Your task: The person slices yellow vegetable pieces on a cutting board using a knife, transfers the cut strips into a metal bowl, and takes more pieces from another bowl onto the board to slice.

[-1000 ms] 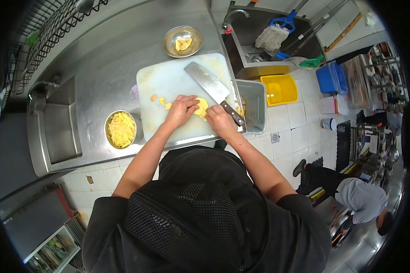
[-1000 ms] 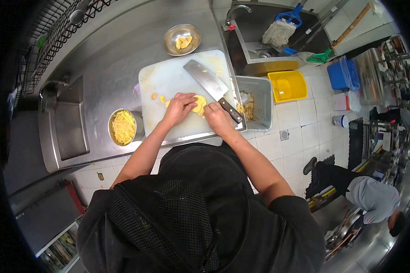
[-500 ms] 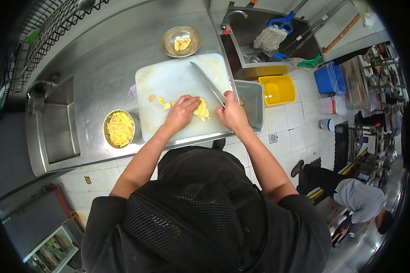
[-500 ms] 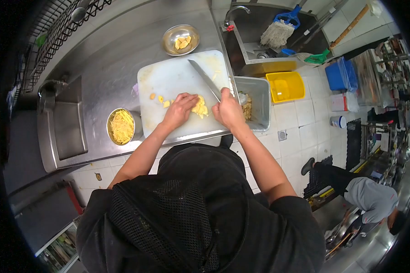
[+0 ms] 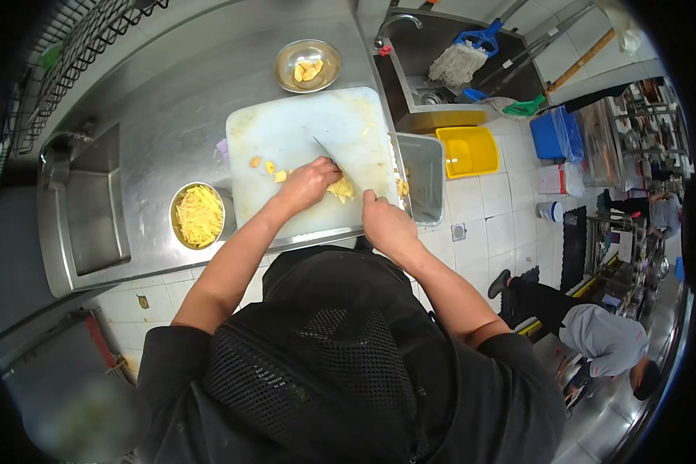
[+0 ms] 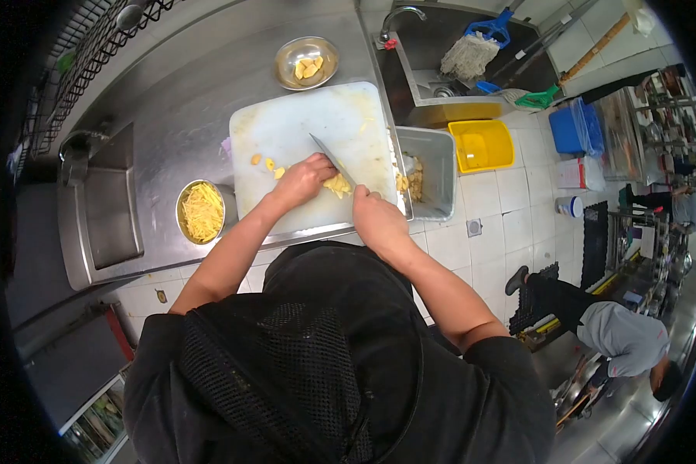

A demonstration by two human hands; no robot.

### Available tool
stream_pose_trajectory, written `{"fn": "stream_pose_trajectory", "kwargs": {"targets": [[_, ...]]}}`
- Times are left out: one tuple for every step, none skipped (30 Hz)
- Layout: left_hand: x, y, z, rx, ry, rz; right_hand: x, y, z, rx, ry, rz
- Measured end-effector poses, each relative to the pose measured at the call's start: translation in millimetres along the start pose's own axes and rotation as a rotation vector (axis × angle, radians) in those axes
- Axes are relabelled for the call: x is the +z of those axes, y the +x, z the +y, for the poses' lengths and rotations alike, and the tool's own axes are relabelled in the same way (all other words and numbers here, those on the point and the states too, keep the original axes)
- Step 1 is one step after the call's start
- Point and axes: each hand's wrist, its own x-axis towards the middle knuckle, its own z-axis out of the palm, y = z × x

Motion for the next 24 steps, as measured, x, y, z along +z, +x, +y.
{"fn": "stream_pose_trajectory", "kwargs": {"targets": [[1,0,0,0.001,-0.002,-0.001,-2,-3,-3,0.049,-0.021,-0.044],[1,0,0,0.003,0.008,0.006,1,-2,-2,0.048,-0.022,-0.044],[2,0,-1,0.004,0.019,0.012,7,1,1,0.059,-0.008,-0.046],[1,0,-1,0.003,0.018,0.011,15,4,4,0.071,0.008,-0.049],[1,-1,0,0.008,0.006,0.035,22,12,6,0.072,0.009,-0.05],[3,-1,0,0.015,-0.009,0.058,23,23,6,0.024,0.046,-0.003],[4,-1,0,0.016,-0.009,0.057,23,30,7,-0.027,0.081,0.046],[5,-2,-1,0.017,-0.011,0.064,24,28,9,-0.022,0.088,0.044],[6,-3,-2,0.02,-0.011,0.074,9,22,3,-0.007,0.102,0.008],[4,-1,-4,0.025,-0.006,0.077,-2,23,0,0.002,0.111,-0.021],[5,-2,-3,0.02,0.011,0.06,0,22,0,0.001,0.11,-0.018],[4,-2,-2,0.015,0.025,0.043,4,18,0,0.035,0.117,-0.055],[4,-2,-2,0.015,0.025,0.048,8,17,1,0.07,0.122,-0.092],[3,-2,-2,0.009,0.019,0.051,12,25,4,0.07,0.12,-0.093],[5,-4,-1,0.002,0.013,0.052,14,35,4,0.033,0.135,-0.057],[7,-3,-2,-0.001,0.011,0.053,15,39,5,-0.007,0.149,-0.022],[6,-4,-4,0.017,0.003,0.065,18,36,5,-0.005,0.157,-0.029],[7,-4,-6,0.042,-0.005,0.08,6,29,0,0.017,0.153,-0.075],[6,-2,-7,0.045,0.002,0.088,-5,28,-3,0.031,0.137,-0.109],[8,-4,-6,0.03,0.021,0.083,-2,28,-2,0.028,0.133,-0.106],[10,-4,-4,0.013,0.038,0.077,7,28,-1,0.036,0.132,-0.054],[9,-4,-3,0.009,0.035,0.08,18,29,2,0.045,0.132,-0.006],[7,-3,-2,0.015,0.026,0.078,26,43,8,0.015,0.137,-0.011],[6,-3,-2,0.019,0.02,0.077,21,50,9,0.012,0.134,-0.017]]}}
